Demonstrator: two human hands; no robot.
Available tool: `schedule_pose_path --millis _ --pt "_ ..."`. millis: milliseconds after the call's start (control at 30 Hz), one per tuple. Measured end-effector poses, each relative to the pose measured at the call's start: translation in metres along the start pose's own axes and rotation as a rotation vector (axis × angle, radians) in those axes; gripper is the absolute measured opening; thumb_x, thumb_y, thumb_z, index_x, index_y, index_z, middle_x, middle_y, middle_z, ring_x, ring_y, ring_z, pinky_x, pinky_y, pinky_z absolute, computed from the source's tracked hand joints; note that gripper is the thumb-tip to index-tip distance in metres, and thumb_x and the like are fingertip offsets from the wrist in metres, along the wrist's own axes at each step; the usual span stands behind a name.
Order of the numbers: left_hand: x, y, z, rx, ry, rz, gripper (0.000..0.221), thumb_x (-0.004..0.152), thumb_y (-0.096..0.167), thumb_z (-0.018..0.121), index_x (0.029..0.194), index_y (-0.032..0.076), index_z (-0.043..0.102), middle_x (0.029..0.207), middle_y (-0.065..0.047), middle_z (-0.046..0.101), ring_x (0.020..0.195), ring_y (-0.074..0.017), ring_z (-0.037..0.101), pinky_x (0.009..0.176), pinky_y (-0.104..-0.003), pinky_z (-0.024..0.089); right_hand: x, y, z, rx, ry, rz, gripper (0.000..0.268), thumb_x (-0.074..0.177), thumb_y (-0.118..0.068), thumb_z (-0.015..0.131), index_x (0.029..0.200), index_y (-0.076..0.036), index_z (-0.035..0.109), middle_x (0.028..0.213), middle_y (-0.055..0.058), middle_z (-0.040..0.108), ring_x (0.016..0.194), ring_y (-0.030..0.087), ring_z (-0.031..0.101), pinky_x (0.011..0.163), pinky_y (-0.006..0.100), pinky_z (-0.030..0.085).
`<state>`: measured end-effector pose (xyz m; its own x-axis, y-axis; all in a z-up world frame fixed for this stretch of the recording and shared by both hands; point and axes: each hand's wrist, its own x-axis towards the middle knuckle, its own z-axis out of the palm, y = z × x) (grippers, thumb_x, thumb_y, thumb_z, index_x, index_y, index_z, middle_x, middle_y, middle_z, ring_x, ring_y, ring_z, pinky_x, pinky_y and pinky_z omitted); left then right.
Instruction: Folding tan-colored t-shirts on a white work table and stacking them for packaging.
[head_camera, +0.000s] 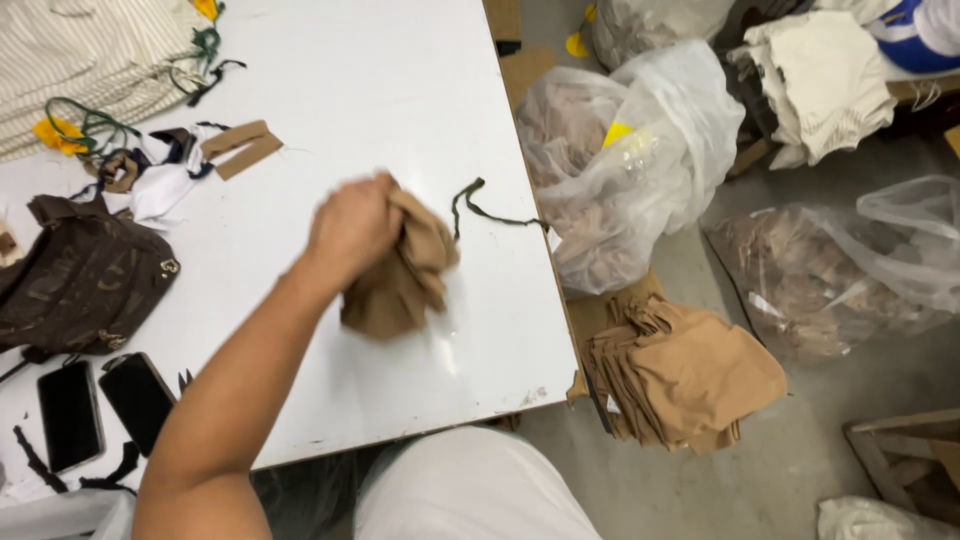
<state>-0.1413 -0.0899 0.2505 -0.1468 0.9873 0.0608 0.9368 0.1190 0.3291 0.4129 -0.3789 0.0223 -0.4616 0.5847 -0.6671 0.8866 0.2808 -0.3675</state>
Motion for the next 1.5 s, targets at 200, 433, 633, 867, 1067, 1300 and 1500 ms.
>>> schedule_pose_path --millis 200,433,633,867,1067,1300,1500 --pt "-0.075 0.013 0.030 0.012 -0.339 0.119 0.032 0.091 0.018 0.057 0.118 0.006 0.069 0.098 -0.022 0.075 0.095 -0.0490 0.073 0.080 -0.062 0.058 0.087 -0.157 -0.183 -0.086 -0.006 -0.025 0.072 0.093 -0.036 0.074 0.153 -0.010 0.045 0.146 0.023 0.054 0.134 0.041 0.055 0.111 0.060 0.042" --pt "-0.135 0.027 -0.032 -0.147 -0.490 0.257 0.024 0.089 0.012 0.057 0.101 -0.002 0.071 0.078 -0.022 0.073 0.077 -0.0452 0.075 0.066 -0.054 0.062 0.176 -0.277 -0.199 0.415 0.676 -0.610 0.062 0.077 -0.007 0.077 0.135 -0.010 0.055 0.120 0.013 0.061 0.115 0.038 0.061 0.101 0.050 0.050" --pt "-0.154 -0.002 -0.066 -0.090 -0.489 0.214 0.035 0.085 0.011 0.063 0.118 -0.001 0.067 0.094 -0.023 0.075 0.089 -0.0487 0.074 0.073 -0.061 0.060 0.190 -0.280 -0.234 0.241 0.721 -0.461 0.055 0.076 0.007 0.065 0.121 -0.023 0.072 0.102 0.002 0.076 0.102 0.029 0.074 0.091 0.041 0.059" --pt "-0.119 -0.107 -0.037 0.249 -0.046 0.078 0.024 0.093 0.013 0.057 0.100 0.011 0.080 0.080 -0.019 0.073 0.081 -0.0468 0.075 0.068 -0.057 0.060 0.241 -0.213 -0.308 -0.146 0.916 -0.527 0.061 0.074 0.007 0.077 0.131 -0.013 0.065 0.106 0.016 0.073 0.104 0.040 0.072 0.095 0.054 0.056" --pt "-0.097 -0.124 -0.053 0.352 0.324 0.050 0.023 0.080 0.010 0.067 0.099 0.020 0.075 0.079 -0.010 0.067 0.059 -0.0409 0.065 0.046 -0.052 0.053 0.207 -0.256 -0.388 -0.540 1.247 -0.904 0.051 0.082 0.009 0.065 0.132 -0.001 0.070 0.115 0.017 0.075 0.091 0.035 0.071 0.077 0.044 0.057" --pt "-0.187 -0.145 0.010 0.411 0.335 0.215 0.049 0.073 0.002 0.065 0.116 0.025 0.071 0.105 0.005 0.074 0.089 -0.0261 0.065 0.080 -0.041 0.042 0.194 -0.229 -0.298 -0.698 1.183 -1.014 0.023 0.106 0.005 0.064 0.121 -0.006 0.078 0.107 0.010 0.077 0.071 0.022 0.058 0.064 0.035 0.042" --pt "-0.284 -0.192 0.169 0.112 -0.138 -0.145 0.045 0.085 0.005 0.061 0.126 0.017 0.076 0.123 -0.008 0.074 0.117 -0.0310 0.068 0.095 -0.049 0.051 0.234 -0.147 -0.131 -0.442 0.644 -0.675 0.030 0.090 -0.021 0.073 0.120 -0.023 0.075 0.117 0.002 0.074 0.097 0.025 0.072 0.083 0.040 0.052"
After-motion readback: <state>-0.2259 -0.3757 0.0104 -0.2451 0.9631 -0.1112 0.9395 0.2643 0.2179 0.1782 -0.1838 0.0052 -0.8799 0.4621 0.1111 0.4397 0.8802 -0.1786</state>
